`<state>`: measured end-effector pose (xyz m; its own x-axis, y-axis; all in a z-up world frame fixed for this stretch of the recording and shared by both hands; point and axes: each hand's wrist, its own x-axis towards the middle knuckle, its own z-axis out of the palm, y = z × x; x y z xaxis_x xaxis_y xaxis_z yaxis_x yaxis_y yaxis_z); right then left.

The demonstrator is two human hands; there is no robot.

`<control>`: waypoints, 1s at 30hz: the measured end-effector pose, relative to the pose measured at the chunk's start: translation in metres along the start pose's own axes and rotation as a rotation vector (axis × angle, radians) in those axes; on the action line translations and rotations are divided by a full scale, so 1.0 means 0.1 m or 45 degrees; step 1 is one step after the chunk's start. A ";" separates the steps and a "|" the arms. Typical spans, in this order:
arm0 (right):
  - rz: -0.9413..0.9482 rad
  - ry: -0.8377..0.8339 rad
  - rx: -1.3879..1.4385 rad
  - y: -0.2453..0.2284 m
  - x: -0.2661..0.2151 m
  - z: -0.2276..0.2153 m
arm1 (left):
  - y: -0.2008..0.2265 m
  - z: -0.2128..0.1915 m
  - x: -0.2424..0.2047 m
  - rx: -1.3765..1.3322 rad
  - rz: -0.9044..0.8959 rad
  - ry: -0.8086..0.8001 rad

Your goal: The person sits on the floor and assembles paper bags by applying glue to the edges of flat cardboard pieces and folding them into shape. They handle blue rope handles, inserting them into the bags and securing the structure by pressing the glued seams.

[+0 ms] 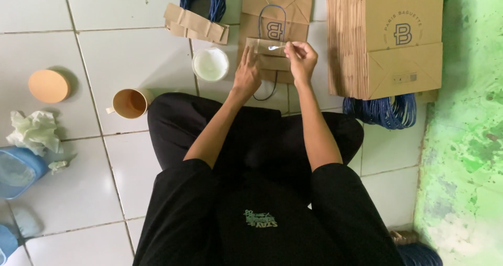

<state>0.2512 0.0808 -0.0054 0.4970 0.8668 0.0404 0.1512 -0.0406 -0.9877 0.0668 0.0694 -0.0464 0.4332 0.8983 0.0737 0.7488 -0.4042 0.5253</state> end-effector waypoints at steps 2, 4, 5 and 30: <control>-0.001 -0.015 -0.012 -0.03 -0.02 0.09 | -0.12 0.24 0.00 0.017 -0.018 -0.018; 0.001 -0.033 -0.020 -0.08 -0.03 0.16 | -0.18 0.34 0.00 0.038 -0.040 -0.039; -0.030 -0.050 -0.038 -0.10 -0.04 0.20 | -0.17 0.33 -0.01 0.036 -0.033 -0.045; -0.175 -0.005 -0.149 0.03 -0.10 0.41 | -0.47 0.62 0.09 -0.137 -0.050 0.211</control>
<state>0.2116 0.0923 -0.0154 0.4617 0.8700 0.1730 0.3162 0.0208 -0.9485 0.0667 0.0856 -0.1235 0.3092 0.9328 0.1852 0.7019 -0.3552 0.6174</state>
